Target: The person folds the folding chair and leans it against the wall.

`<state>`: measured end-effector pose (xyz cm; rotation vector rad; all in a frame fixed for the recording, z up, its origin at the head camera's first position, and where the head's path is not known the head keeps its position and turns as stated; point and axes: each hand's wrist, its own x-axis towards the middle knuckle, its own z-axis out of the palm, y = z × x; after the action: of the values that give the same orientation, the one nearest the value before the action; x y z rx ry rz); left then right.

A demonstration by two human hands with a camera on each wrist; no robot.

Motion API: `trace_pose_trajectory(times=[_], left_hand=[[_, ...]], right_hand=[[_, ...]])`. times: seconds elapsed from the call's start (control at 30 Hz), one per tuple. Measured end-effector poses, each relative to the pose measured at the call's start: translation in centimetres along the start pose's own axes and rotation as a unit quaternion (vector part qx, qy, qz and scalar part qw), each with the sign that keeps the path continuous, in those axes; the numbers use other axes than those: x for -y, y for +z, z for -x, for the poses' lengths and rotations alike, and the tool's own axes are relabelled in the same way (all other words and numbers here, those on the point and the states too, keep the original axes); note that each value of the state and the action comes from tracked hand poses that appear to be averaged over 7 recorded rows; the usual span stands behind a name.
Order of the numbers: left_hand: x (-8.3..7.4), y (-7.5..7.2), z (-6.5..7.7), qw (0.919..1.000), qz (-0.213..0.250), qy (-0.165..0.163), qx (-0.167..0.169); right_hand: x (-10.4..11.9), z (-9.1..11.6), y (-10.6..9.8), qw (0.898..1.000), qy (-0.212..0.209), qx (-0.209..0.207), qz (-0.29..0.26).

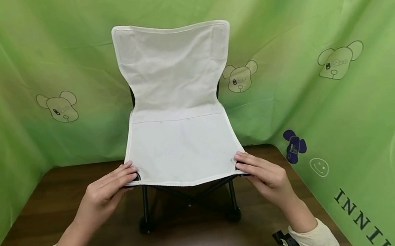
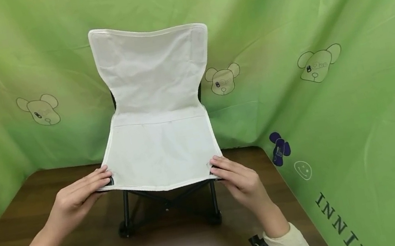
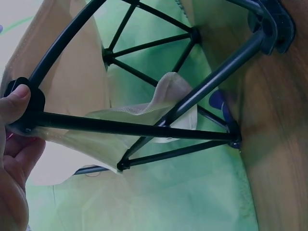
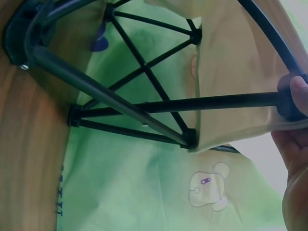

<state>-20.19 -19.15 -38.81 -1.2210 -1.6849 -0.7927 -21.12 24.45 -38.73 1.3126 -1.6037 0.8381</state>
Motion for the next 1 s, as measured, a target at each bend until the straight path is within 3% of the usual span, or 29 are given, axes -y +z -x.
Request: trace_pose_trajectory(times=[0.3,1.0], left_hand=[[0.1,-0.1,-0.5,1.0000,-0.003,-0.008,0.002],[-1.1,-0.4,-2.3,0.9998,-0.009,0.015,0.002]], right_hand=[[-0.2,-1.0,-0.5,0.999,-0.014,0.034,0.017],[0.5,-2.3,-0.4,0.999,-0.026,0.011,-0.019]])
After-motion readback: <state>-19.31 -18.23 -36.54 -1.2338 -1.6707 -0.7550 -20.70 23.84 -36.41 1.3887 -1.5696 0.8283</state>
